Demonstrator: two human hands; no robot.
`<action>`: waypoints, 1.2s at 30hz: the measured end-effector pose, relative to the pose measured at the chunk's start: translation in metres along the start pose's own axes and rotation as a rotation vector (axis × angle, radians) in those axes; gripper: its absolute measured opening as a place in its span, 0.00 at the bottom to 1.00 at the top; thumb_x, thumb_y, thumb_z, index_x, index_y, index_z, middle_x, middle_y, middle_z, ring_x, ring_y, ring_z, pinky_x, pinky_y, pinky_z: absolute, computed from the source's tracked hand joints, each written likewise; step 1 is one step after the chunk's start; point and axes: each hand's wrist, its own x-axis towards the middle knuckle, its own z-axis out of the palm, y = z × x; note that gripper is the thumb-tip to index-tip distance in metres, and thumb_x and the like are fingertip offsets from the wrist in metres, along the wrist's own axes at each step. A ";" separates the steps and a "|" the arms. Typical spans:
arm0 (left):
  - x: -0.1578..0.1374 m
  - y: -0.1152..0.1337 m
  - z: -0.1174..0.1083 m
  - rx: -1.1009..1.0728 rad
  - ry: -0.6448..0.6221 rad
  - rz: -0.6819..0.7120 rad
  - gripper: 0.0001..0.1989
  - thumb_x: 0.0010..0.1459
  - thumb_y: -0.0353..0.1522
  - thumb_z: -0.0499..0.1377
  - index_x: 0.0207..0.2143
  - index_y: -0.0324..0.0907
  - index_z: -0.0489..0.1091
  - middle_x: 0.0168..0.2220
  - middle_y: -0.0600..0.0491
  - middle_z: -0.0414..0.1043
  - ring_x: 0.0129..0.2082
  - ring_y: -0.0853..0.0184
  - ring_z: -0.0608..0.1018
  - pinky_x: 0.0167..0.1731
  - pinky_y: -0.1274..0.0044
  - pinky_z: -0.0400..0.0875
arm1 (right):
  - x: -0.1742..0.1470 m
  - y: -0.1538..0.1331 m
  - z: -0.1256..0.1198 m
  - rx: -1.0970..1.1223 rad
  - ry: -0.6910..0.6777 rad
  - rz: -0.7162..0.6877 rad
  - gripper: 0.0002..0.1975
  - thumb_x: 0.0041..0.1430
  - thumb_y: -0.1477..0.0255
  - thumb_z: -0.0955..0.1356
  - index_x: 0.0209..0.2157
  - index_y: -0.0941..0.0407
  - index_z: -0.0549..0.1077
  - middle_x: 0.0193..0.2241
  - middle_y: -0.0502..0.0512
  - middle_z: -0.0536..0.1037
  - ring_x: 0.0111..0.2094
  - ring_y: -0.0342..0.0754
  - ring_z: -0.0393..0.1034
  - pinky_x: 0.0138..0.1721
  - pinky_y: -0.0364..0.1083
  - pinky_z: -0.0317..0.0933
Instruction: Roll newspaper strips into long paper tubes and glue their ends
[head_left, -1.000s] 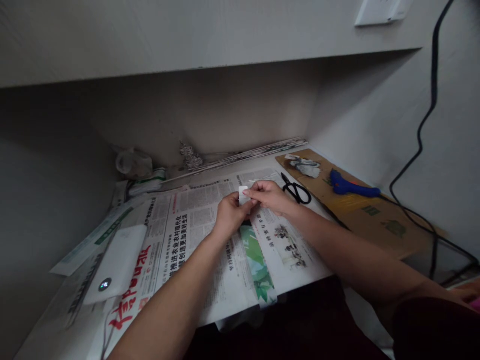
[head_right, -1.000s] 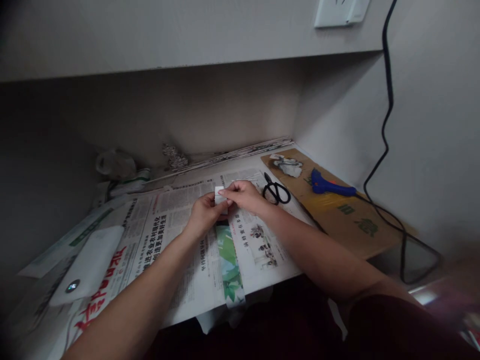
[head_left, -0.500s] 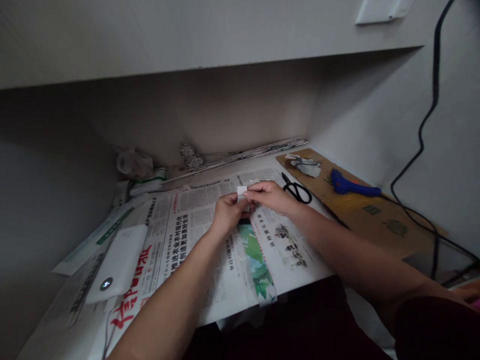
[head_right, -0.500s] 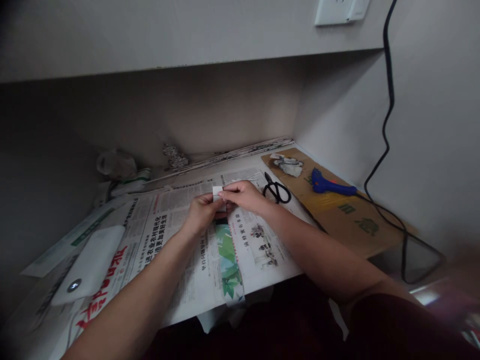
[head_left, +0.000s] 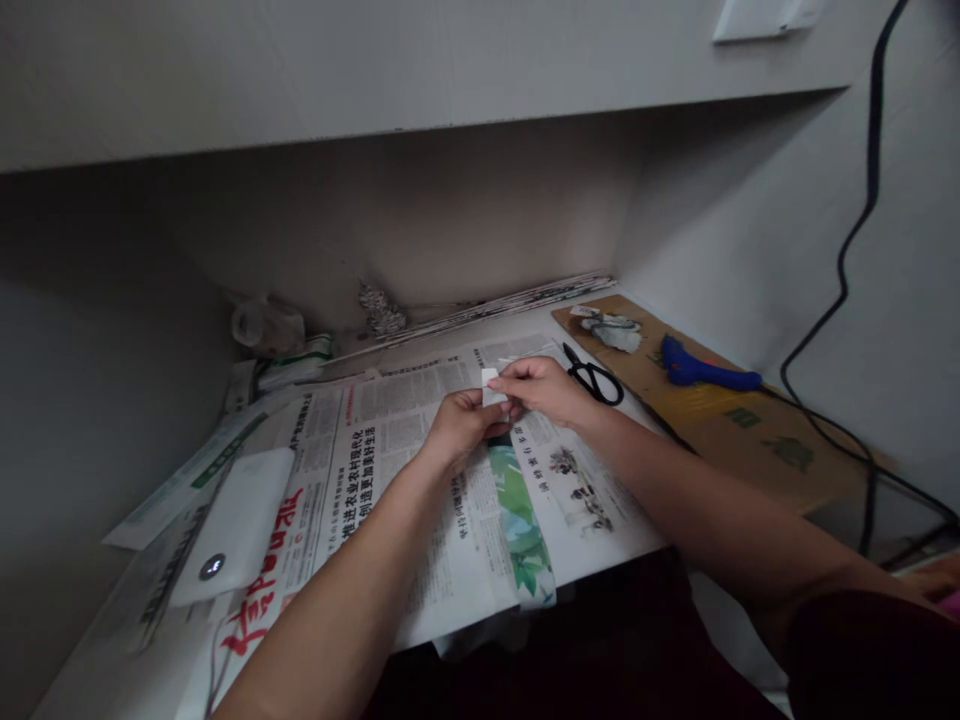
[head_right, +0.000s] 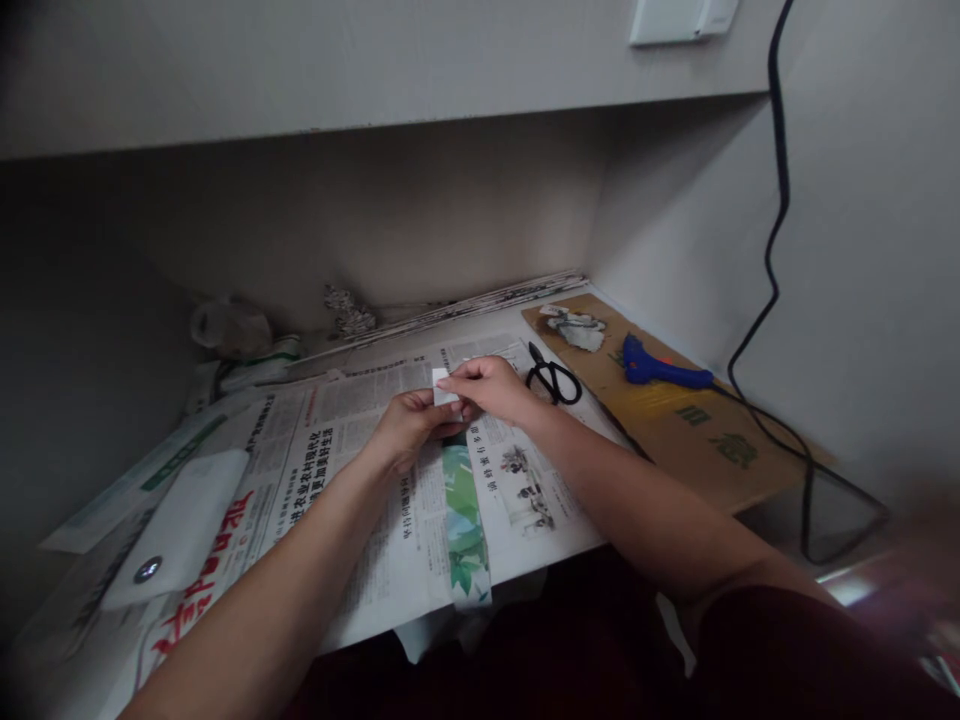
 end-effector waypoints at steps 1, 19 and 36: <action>-0.001 0.000 0.000 0.001 -0.004 0.001 0.17 0.38 0.36 0.69 0.30 0.34 0.75 0.29 0.47 0.75 0.29 0.68 0.76 0.33 0.76 0.71 | 0.000 0.000 0.000 0.005 -0.006 0.009 0.15 0.44 0.62 0.73 0.25 0.59 0.71 0.15 0.47 0.70 0.14 0.39 0.64 0.16 0.40 0.62; -0.002 -0.004 0.004 0.075 0.002 0.091 0.17 0.45 0.41 0.64 0.30 0.35 0.74 0.30 0.47 0.74 0.28 0.66 0.75 0.28 0.74 0.74 | -0.005 -0.005 0.003 0.048 -0.025 0.036 0.16 0.45 0.62 0.73 0.26 0.57 0.66 0.16 0.44 0.68 0.14 0.36 0.60 0.15 0.37 0.56; -0.004 0.000 0.006 0.036 -0.075 0.033 0.16 0.42 0.38 0.67 0.31 0.35 0.74 0.30 0.48 0.75 0.31 0.68 0.76 0.34 0.76 0.71 | -0.004 -0.007 -0.004 0.041 -0.078 0.084 0.15 0.44 0.64 0.74 0.27 0.60 0.72 0.14 0.47 0.70 0.12 0.38 0.63 0.13 0.38 0.61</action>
